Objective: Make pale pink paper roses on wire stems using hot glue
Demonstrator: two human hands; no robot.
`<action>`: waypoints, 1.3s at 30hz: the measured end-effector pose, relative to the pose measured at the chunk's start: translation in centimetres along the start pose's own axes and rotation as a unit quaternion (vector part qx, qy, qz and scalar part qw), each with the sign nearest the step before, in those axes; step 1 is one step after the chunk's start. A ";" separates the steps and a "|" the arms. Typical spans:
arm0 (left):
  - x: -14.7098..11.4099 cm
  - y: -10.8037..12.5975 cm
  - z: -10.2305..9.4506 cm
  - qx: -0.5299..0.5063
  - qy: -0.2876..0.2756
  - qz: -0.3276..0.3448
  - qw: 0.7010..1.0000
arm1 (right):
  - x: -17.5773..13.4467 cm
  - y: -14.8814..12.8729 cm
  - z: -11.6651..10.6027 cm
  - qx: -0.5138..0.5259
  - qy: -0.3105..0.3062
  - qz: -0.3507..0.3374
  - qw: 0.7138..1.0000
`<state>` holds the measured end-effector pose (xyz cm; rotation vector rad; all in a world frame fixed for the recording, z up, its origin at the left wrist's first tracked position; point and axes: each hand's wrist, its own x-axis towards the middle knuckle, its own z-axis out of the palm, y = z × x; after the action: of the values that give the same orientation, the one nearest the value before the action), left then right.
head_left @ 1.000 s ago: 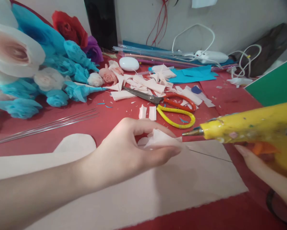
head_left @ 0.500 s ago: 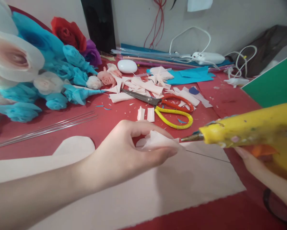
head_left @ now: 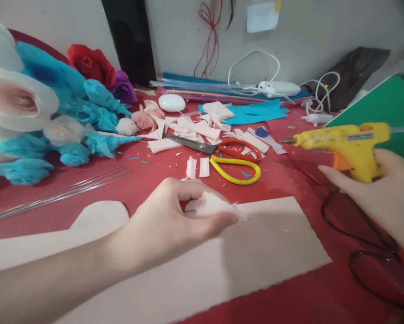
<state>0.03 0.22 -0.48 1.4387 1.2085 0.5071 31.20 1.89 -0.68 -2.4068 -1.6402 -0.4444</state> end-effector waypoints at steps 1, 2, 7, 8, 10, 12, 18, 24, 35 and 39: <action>0.0 0.1 0.0 0.008 0.002 -0.009 1.000 | 1.1 0.1 0.4 -0.035 -0.058 0.015 0.998; 0.1 0.2 0.0 0.019 0.005 -0.015 1.000 | 2.1 0.4 1.0 -0.051 -0.076 0.021 0.996; 0.2 0.5 0.0 0.043 0.007 -0.025 0.999 | 3.4 1.3 1.9 -0.075 -0.116 -0.028 0.990; 0.1 0.5 0.0 0.041 0.004 -0.027 0.999 | 2.9 1.0 1.3 -0.084 -0.088 -0.033 0.992; 0.0 0.3 0.0 0.038 0.003 -0.022 0.999 | 1.2 -0.5 -0.6 -0.075 -0.001 -0.071 0.995; 0.0 0.1 0.1 0.036 0.008 -0.003 0.999 | -0.9 -2.7 -2.7 0.092 0.110 -0.241 0.960; 0.1 -0.3 0.2 0.030 0.000 0.037 0.999 | -4.6 -8.8 -4.9 0.385 -0.195 -0.401 0.808; 0.2 -0.6 0.1 0.025 -0.008 0.039 0.999 | -4.8 -10.0 -4.1 0.451 -0.286 -0.319 0.783; 0.3 -0.3 0.3 0.014 -0.005 0.054 0.998 | -5.2 -9.9 -4.6 0.459 -0.304 -0.299 0.779; 0.2 -0.4 0.3 0.010 -0.004 0.059 0.998 | -5.3 -9.7 -4.4 0.455 -0.306 -0.295 0.782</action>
<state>0.19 0.21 -0.98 1.5335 1.1288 0.5711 19.76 -0.66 1.51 -1.3029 -2.1191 0.9762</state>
